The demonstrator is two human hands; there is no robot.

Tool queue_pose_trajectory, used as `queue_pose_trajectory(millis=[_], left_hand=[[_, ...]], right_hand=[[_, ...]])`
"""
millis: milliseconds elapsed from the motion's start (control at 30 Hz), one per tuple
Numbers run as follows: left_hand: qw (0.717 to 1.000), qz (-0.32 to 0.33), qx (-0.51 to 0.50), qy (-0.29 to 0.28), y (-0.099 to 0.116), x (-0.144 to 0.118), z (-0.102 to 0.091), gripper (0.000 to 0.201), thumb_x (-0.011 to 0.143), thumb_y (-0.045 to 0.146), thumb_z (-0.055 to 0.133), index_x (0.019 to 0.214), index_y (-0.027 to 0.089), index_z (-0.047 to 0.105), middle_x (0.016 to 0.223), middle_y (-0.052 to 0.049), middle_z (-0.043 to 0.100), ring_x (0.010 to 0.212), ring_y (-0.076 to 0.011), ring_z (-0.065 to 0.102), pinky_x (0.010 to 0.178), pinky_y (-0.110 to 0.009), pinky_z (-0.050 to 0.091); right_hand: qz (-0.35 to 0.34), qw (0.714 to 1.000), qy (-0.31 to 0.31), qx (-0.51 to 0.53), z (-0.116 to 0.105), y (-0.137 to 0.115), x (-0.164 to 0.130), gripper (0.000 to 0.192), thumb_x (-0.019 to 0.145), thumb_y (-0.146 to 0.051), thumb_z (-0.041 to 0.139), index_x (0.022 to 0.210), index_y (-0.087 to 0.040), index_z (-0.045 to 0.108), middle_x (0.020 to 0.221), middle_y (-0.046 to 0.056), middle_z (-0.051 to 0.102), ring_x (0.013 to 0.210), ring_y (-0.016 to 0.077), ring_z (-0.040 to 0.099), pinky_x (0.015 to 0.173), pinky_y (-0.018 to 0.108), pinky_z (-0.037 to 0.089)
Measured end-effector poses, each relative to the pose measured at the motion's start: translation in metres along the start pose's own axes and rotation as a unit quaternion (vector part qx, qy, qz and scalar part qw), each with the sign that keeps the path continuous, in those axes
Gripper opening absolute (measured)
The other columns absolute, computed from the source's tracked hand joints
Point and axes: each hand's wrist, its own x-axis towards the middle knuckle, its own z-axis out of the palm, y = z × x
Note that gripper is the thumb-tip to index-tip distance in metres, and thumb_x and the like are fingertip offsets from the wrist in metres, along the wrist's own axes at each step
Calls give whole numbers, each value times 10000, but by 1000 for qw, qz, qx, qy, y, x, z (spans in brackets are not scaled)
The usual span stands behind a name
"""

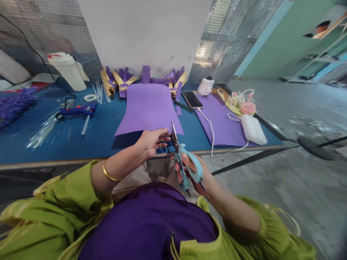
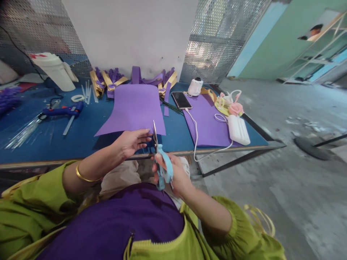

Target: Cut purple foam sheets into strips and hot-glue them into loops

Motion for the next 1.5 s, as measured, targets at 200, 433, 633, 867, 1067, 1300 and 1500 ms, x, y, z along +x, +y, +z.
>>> queue_pose_trajectory(millis=[200, 433, 633, 867, 1067, 1300, 1500], left_hand=[[1000, 2, -4, 1, -1, 0, 0, 154, 900, 111, 635, 753, 99, 679, 755, -46, 705, 598, -96, 638, 500, -216, 444], [1000, 5, 2, -2, -2, 1, -2, 165, 895, 124, 638, 736, 113, 679, 770, -59, 716, 618, -105, 642, 512, -220, 442], [1000, 6, 1, -10, -3, 1, -2, 149, 890, 133, 645, 748, 111, 684, 813, -75, 727, 636, -107, 646, 524, -222, 447], [1000, 2, 9, -10, -2, 0, -1, 176, 889, 125, 630, 720, 111, 678, 817, -84, 732, 639, -112, 646, 528, -227, 452], [1000, 5, 10, -14, -2, 0, -1, 179, 897, 126, 623, 731, 101, 685, 788, -65, 718, 618, -103, 653, 502, -212, 451], [1000, 8, 20, -15, -3, -6, -2, 186, 875, 118, 648, 693, 112, 685, 776, -67, 712, 612, -101, 644, 489, -201, 452], [999, 5, 34, -16, -4, -10, -1, 200, 871, 116, 639, 676, 119, 685, 790, -81, 726, 627, -107, 634, 494, -198, 457]], right_hand=[[4, 1000, 10, 26, 6, 1, 1, 552, 642, -656, 800, 846, -175, 623, 633, -33, 614, 415, 98, 539, 383, 218, 434], [1, 999, 19, 27, 10, 0, -2, 505, 674, -606, 802, 830, -172, 595, 624, -35, 599, 409, 92, 530, 371, 206, 398], [-6, 999, 19, 27, 12, 4, -1, 491, 689, -594, 805, 794, -177, 566, 613, -46, 586, 395, 80, 523, 372, 200, 400], [-18, 1000, 8, 5, 11, 11, 1, 485, 731, -595, 779, 766, -174, 540, 599, -53, 579, 379, 72, 520, 351, 190, 400], [-15, 1000, 8, -3, 11, 12, 0, 475, 749, -601, 760, 788, -173, 559, 608, -54, 581, 387, 73, 525, 349, 186, 407], [-3, 999, 13, 43, 12, 5, 2, 502, 711, -603, 792, 869, -166, 602, 643, -39, 604, 427, 87, 551, 420, 216, 486], [-1, 1000, 9, 30, 9, -3, 9, 500, 700, -614, 793, 840, -175, 600, 637, -36, 609, 425, 96, 554, 391, 210, 466]])
